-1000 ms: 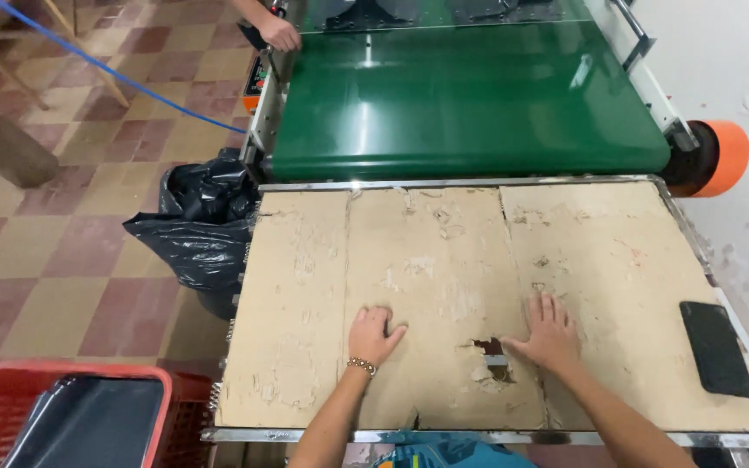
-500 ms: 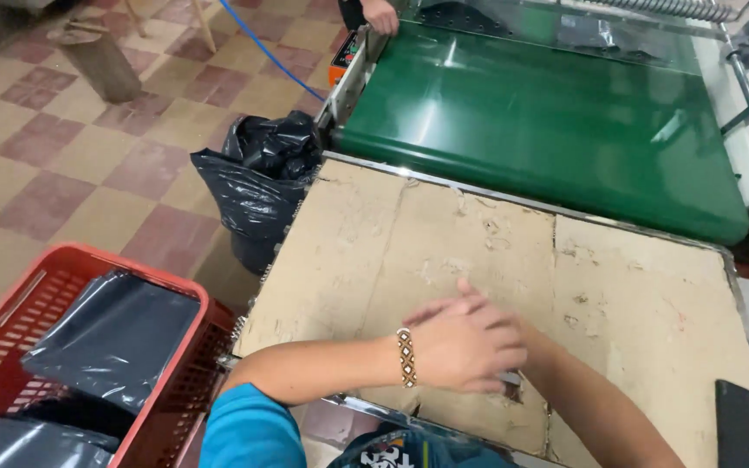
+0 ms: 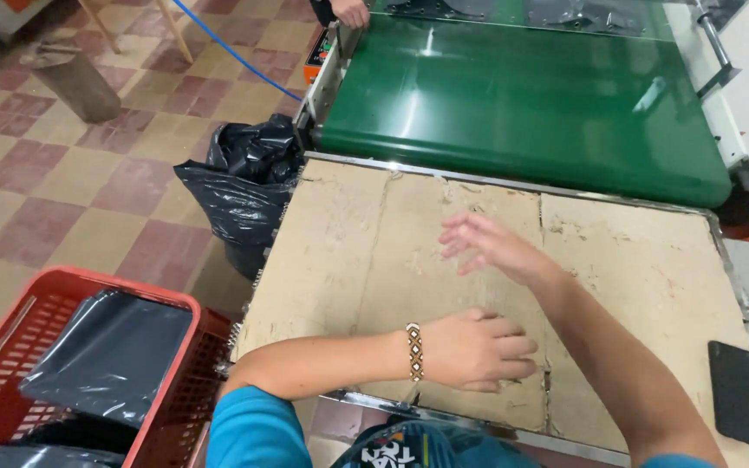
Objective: Folding large black plastic bags into smaller rectangles and placing them into a storage crate for packaging.
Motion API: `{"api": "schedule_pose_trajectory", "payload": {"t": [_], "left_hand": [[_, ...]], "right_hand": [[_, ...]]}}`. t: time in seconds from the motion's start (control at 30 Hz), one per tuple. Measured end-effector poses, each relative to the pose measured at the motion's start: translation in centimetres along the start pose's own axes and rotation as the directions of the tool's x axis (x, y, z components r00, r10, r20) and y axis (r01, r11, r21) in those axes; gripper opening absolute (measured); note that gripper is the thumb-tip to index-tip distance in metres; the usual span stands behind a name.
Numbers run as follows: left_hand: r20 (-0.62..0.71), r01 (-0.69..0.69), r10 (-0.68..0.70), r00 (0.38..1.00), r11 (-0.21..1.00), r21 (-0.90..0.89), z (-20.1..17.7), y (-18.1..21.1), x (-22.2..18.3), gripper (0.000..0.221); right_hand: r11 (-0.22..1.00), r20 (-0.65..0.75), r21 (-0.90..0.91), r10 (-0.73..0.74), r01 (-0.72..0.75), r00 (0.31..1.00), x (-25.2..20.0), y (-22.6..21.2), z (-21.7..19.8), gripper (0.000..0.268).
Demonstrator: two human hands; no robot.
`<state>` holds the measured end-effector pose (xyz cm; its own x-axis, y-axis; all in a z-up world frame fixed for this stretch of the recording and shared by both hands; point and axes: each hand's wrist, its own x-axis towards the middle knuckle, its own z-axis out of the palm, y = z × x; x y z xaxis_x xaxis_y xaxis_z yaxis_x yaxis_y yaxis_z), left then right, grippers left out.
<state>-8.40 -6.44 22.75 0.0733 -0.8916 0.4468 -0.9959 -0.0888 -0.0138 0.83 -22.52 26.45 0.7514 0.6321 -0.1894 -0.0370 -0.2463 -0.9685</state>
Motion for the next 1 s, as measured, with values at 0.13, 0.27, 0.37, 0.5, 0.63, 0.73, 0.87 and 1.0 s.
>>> {"api": "schedule_pose_trajectory", "payload": {"t": [0.13,0.27,0.37,0.5,0.63,0.73,0.87,1.0], "left_hand": [[-0.214,0.126,-0.138,0.967,0.990,-0.069,-3.9,-3.1,1.2,0.050],[-0.140,0.283,-0.343,0.929,0.901,-0.328,0.1,-8.8,-4.2,0.057],[0.012,0.597,-0.606,0.795,0.780,-0.188,5.3,-11.4,-9.5,0.066],[0.116,0.831,-0.824,0.554,0.539,-0.142,11.0,-12.4,-14.4,0.061],[-0.022,0.916,-0.930,0.368,0.367,-0.161,16.3,-10.8,-16.9,0.054],[-0.188,0.901,-0.900,0.393,0.418,-0.117,16.2,-8.6,-16.0,0.040],[-0.114,0.916,-0.919,0.377,0.388,-0.100,16.4,-8.1,-15.8,0.045],[-0.116,0.915,-0.926,0.360,0.375,-0.149,16.1,-8.1,-15.7,0.037]], "right_hand": [[0.951,-0.062,-0.110,0.285,-0.290,0.957,-0.5,5.5,-0.1,0.063],[0.929,0.221,-0.042,0.369,-0.369,0.903,-5.0,11.0,-1.5,0.058],[0.915,-0.376,-0.013,0.370,-0.404,0.849,-8.8,15.9,-3.5,0.054],[0.528,-0.759,-0.394,0.275,-0.752,0.591,-13.1,23.4,-5.1,0.086],[0.260,-0.848,-0.450,0.177,-0.854,0.500,-15.0,26.6,-1.1,0.100],[0.193,-0.855,-0.511,-0.011,-0.838,0.519,-15.3,29.0,0.7,0.100],[0.270,-0.866,-0.477,0.020,-0.836,0.500,-15.2,28.8,0.9,0.099],[0.306,-0.869,-0.481,-0.041,-0.822,0.493,-15.4,28.5,1.1,0.095]]}}
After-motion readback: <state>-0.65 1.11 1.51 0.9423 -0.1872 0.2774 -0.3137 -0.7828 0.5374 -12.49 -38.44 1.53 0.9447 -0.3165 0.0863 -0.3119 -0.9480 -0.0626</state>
